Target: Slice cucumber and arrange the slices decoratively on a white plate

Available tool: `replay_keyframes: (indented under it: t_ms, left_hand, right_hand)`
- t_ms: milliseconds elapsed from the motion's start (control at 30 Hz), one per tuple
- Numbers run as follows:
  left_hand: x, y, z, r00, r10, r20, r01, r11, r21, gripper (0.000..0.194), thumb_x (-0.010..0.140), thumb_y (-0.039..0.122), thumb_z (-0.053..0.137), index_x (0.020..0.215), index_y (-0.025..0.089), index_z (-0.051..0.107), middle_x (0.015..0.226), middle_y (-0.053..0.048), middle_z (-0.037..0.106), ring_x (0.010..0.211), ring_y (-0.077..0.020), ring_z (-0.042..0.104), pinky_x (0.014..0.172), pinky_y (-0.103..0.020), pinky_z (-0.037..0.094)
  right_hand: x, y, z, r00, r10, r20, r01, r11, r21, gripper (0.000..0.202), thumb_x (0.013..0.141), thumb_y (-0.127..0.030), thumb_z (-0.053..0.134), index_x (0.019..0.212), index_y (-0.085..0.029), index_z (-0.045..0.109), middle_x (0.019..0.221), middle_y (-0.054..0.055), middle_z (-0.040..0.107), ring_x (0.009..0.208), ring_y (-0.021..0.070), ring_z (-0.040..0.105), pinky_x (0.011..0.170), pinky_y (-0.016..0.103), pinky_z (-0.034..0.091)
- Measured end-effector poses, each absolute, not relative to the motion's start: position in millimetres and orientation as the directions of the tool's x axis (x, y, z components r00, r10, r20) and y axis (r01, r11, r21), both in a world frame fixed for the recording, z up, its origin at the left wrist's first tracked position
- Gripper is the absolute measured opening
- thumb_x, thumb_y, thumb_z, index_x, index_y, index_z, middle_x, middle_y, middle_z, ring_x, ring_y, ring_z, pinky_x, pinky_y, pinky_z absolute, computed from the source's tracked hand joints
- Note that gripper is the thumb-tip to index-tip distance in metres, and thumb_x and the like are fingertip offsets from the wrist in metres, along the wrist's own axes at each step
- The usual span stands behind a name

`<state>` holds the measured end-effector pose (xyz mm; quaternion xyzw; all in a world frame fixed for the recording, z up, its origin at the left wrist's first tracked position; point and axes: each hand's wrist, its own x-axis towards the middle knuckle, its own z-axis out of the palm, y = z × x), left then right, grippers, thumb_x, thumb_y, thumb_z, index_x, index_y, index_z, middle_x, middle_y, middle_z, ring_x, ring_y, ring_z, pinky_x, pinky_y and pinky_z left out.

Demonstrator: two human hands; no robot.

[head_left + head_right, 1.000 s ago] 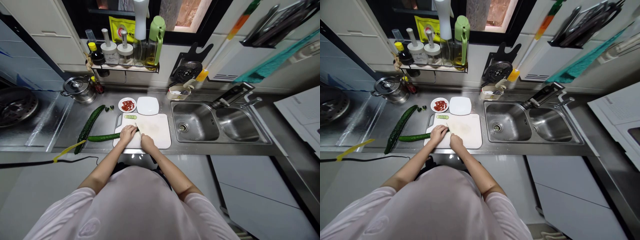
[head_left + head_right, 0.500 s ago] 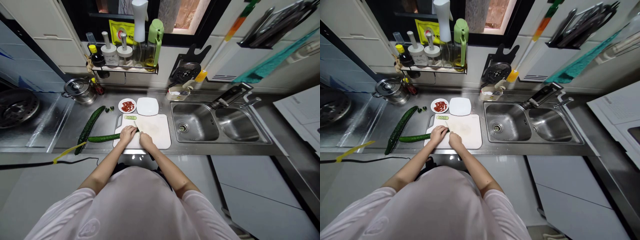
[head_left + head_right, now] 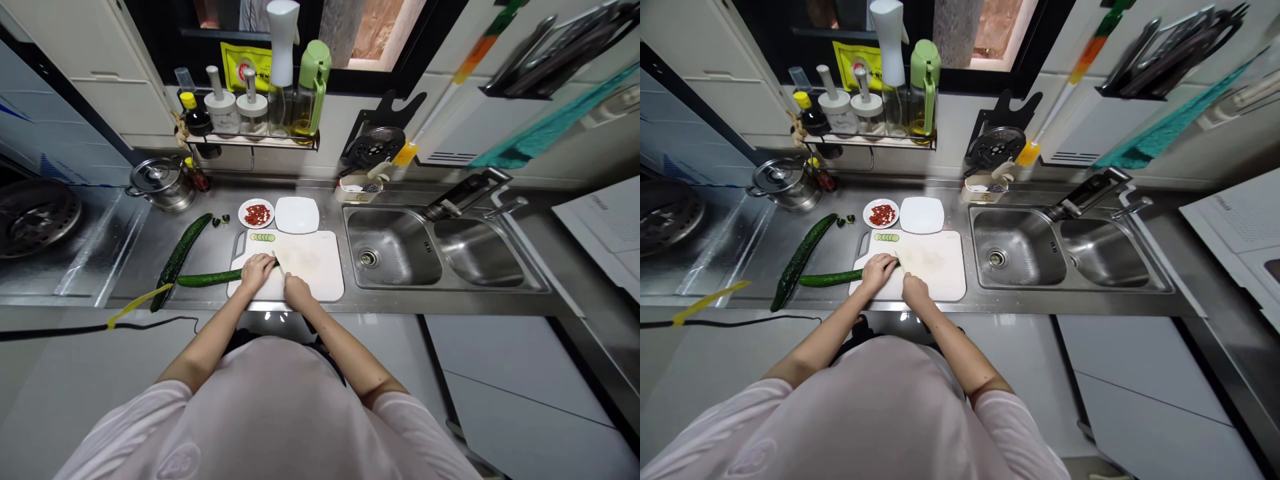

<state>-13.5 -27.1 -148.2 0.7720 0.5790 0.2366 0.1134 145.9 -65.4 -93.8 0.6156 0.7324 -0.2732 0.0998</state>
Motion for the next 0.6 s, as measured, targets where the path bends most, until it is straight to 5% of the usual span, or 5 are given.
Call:
replay_keyframes:
  t_ms: [600]
  left_hand:
    - [-15.1, -26.5, -149.5, 0.225, 0.944, 0.241, 0.833, -0.314, 0.455, 0.03, 0.094, 0.037, 0.042, 0.101, 0.025, 0.068, 0.098, -0.005, 0.067, 0.094, -0.0192, 0.057, 0.084, -0.033, 0.043]
  right_hand:
    - [146.0, -62.8, -91.5, -0.207, 0.857, -0.471, 0.957, 0.079, -0.278, 0.026, 0.087, -0.009, 0.043, 0.111, -0.011, 0.051, 0.104, 0.016, 0.065, 0.097, 0.0242, 0.064, 0.077, 0.031, 0.047]
